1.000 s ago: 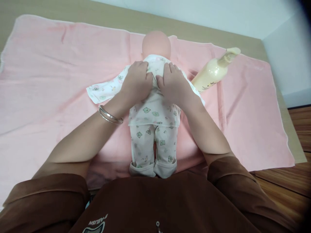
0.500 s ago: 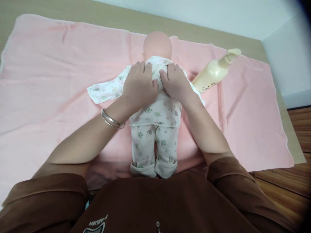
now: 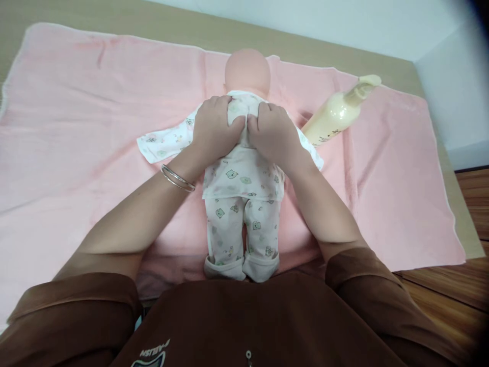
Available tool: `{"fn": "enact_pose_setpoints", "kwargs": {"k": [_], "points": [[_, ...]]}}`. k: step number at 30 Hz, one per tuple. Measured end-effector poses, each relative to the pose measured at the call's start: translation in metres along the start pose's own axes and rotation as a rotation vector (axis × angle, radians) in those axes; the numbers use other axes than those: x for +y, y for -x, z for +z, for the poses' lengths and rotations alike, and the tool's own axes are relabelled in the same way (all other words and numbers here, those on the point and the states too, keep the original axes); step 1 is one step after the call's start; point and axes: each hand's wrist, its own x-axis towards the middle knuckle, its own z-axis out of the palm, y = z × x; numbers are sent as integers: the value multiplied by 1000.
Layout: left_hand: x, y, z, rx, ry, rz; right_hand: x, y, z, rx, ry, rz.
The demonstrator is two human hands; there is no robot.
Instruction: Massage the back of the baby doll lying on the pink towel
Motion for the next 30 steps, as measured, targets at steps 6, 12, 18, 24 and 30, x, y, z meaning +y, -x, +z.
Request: {"fn": "enact_pose_setpoints", "kwargs": {"k": [6, 12, 18, 24, 30], "points": [[2, 0, 5, 1, -42, -80, 11, -12, 5, -19, -88, 134], [2, 0, 8, 2, -67, -125, 14, -16, 14, 13, -133, 145], [5, 4, 10, 64, -205, -92, 26, -25, 33, 110, -160, 116], [6, 6, 10, 103, -220, -85, 31, -27, 39, 134, -167, 128], [10, 8, 9, 113, -195, -98, 17, -17, 25, 100, -162, 164]]}}
